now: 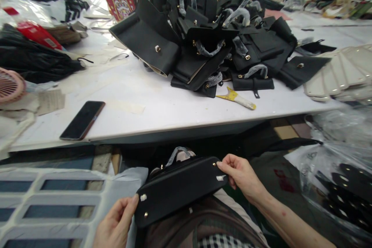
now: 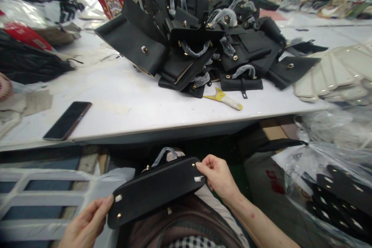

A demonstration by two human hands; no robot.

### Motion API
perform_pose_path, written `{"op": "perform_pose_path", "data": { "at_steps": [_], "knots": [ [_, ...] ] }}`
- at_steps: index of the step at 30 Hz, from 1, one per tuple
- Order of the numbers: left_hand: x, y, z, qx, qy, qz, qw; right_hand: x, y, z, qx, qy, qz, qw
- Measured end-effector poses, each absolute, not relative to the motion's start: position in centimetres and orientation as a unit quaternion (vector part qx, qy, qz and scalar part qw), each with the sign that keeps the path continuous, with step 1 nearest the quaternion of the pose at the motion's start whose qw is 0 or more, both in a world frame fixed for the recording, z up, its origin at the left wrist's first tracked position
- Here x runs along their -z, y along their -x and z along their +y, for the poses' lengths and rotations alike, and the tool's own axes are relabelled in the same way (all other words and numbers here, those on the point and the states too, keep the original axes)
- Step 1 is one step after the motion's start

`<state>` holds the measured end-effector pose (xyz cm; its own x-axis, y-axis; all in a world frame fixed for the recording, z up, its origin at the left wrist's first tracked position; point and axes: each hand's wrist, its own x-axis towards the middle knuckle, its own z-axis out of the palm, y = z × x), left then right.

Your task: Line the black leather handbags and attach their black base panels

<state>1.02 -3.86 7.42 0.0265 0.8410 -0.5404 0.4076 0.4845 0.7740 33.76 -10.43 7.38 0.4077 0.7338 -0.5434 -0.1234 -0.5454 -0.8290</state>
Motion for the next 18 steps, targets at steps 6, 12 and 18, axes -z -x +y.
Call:
{"op": "perform_pose_path", "data": {
  "at_steps": [6,12,18],
  "knots": [
    [-6.8,-0.9,-3.6,-0.196,-0.510,0.668,0.505,-7.0,-33.8,-10.8,-0.483,0.736,-0.237,0.410],
    [-7.4,-1.4,-3.8,-0.213,-0.541,0.658,0.478,-6.9,-34.3,-11.1,-0.476,0.754,-0.262,0.370],
    [-7.0,-1.1,-3.9,-0.210,-0.551,0.666,0.456,-5.9,-34.8,-11.2,-0.442,0.769,-0.297,0.354]
  ]
}}
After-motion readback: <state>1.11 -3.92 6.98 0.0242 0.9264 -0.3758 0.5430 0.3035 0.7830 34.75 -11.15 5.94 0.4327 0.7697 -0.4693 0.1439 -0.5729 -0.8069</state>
